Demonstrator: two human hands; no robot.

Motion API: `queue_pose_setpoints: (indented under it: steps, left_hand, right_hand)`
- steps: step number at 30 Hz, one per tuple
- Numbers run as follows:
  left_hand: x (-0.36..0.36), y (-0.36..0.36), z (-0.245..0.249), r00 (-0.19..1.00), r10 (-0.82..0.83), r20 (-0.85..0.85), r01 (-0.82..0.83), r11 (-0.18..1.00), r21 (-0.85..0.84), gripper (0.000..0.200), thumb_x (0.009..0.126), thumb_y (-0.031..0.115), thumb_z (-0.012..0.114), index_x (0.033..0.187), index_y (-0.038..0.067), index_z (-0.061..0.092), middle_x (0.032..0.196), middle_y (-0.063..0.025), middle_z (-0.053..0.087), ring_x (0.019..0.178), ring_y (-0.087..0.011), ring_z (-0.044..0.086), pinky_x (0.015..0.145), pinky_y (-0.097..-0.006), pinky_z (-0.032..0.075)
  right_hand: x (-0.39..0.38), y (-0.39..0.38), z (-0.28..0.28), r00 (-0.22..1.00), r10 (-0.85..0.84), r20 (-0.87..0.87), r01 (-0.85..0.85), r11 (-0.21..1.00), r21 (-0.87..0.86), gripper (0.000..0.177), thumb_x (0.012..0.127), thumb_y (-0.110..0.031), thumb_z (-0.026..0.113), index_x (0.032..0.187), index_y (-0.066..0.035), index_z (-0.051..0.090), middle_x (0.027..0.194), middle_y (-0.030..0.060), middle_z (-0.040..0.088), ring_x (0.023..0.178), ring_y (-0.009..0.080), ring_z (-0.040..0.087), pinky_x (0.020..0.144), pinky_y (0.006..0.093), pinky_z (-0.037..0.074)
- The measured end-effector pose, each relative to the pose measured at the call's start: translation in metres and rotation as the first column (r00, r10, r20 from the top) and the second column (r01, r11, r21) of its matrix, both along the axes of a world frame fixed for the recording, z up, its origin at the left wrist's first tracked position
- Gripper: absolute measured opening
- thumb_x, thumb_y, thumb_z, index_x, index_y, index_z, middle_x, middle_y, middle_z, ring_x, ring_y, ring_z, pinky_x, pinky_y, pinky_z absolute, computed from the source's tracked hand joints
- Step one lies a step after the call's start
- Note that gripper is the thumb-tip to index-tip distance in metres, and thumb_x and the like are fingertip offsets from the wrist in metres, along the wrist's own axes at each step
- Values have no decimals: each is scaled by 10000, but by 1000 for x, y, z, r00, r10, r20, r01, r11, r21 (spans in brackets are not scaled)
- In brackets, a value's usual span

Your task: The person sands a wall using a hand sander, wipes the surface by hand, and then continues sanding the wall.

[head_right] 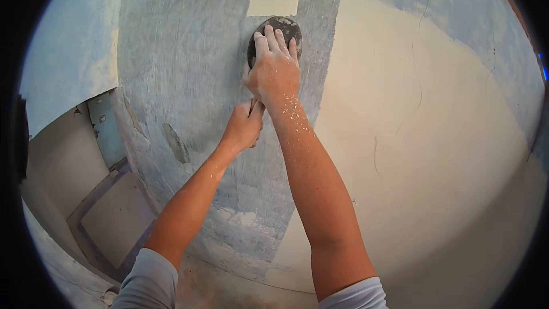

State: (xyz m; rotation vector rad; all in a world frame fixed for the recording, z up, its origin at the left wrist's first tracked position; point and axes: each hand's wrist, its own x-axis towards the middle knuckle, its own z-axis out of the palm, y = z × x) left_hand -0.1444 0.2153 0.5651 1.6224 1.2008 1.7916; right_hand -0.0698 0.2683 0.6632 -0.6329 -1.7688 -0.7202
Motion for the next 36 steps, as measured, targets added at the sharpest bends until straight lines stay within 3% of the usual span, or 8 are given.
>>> queue_pose_setpoints:
  steps: [7, 13, 15, 18, 23, 28, 30, 36]
  left_hand:
    - [-7, 1, 17, 997, 49, -64, -47, 998, 40, 482, 1088, 354, 491, 877, -64, 605, 662, -154, 548, 596, -224, 481, 654, -437, 459]
    - [-4, -4, 72, 1000, 14, 20, -14, 1000, 1, 517, 1101, 395, 478, 824, -29, 581, 596, -77, 512, 481, -202, 454, 470, -426, 392]
    - [-6, -5, 89, 997, -61, 35, 63, 997, -53, 455, 1101, 502, 469, 872, 109, 487, 644, 48, 395, 499, -80, 348, 427, -296, 310]
    - [-13, -9, 106, 990, -132, 47, 136, 987, -87, 468, 1094, 526, 471, 858, 122, 457, 650, 55, 386, 504, -79, 344, 432, -283, 301]
    - [-4, -9, 91, 992, -102, 77, 108, 991, -79, 465, 1098, 517, 466, 843, 130, 435, 650, 53, 388, 494, -76, 332, 427, -286, 287]
    - [2, -10, 48, 992, -89, 88, 99, 988, -117, 440, 1111, 473, 452, 845, 124, 433, 645, 51, 389, 477, -68, 316, 413, -294, 274]
    - [0, -6, 32, 995, -83, 62, 86, 995, -58, 477, 1114, 385, 452, 837, 6, 539, 595, -30, 467, 447, -153, 441, 419, -382, 385]
    - [0, -3, 10, 996, -70, 58, 72, 997, -32, 468, 1110, 360, 463, 835, -11, 537, 609, -48, 489, 467, -162, 470, 456, -398, 414]
  right_hand:
    - [-5, 3, 16, 999, -31, -17, 32, 999, 37, 613, 830, -209, 768, 1408, -93, 600, 1547, 132, 559, 1471, 285, 486, 1258, 486, 330]
    - [-5, 8, 71, 1000, 5, 7, -6, 991, 131, 481, 850, -227, 721, 1280, -32, 631, 1469, 185, 602, 1411, 334, 538, 1219, 520, 368]
    - [-8, 9, 92, 1000, 3, 11, -4, 989, 145, 414, 865, -202, 688, 1234, -22, 636, 1442, 184, 618, 1409, 328, 537, 1217, 524, 370]
    - [-10, 6, 108, 999, -36, 28, 33, 997, 76, 384, 873, -169, 654, 1224, -15, 636, 1461, 185, 608, 1419, 326, 527, 1218, 526, 368]
    - [-9, 9, 92, 995, -94, -8, 95, 985, 145, 515, 863, -225, 735, 1341, -63, 630, 1466, 130, 622, 1407, 283, 544, 1216, 481, 379]
    - [-4, 5, 44, 998, -58, 8, 58, 997, 50, 562, 851, -191, 739, 1384, -76, 605, 1548, 154, 551, 1472, 309, 483, 1244, 509, 343]
    - [-3, 5, 30, 999, -48, 12, 47, 998, 35, 568, 846, -188, 741, 1386, -74, 604, 1550, 157, 548, 1471, 312, 483, 1244, 512, 342]
    - [0, 0, 12, 1000, -24, 16, 24, 1000, 20, 575, 838, -188, 739, 1386, -71, 608, 1553, 161, 545, 1476, 312, 479, 1244, 517, 344]
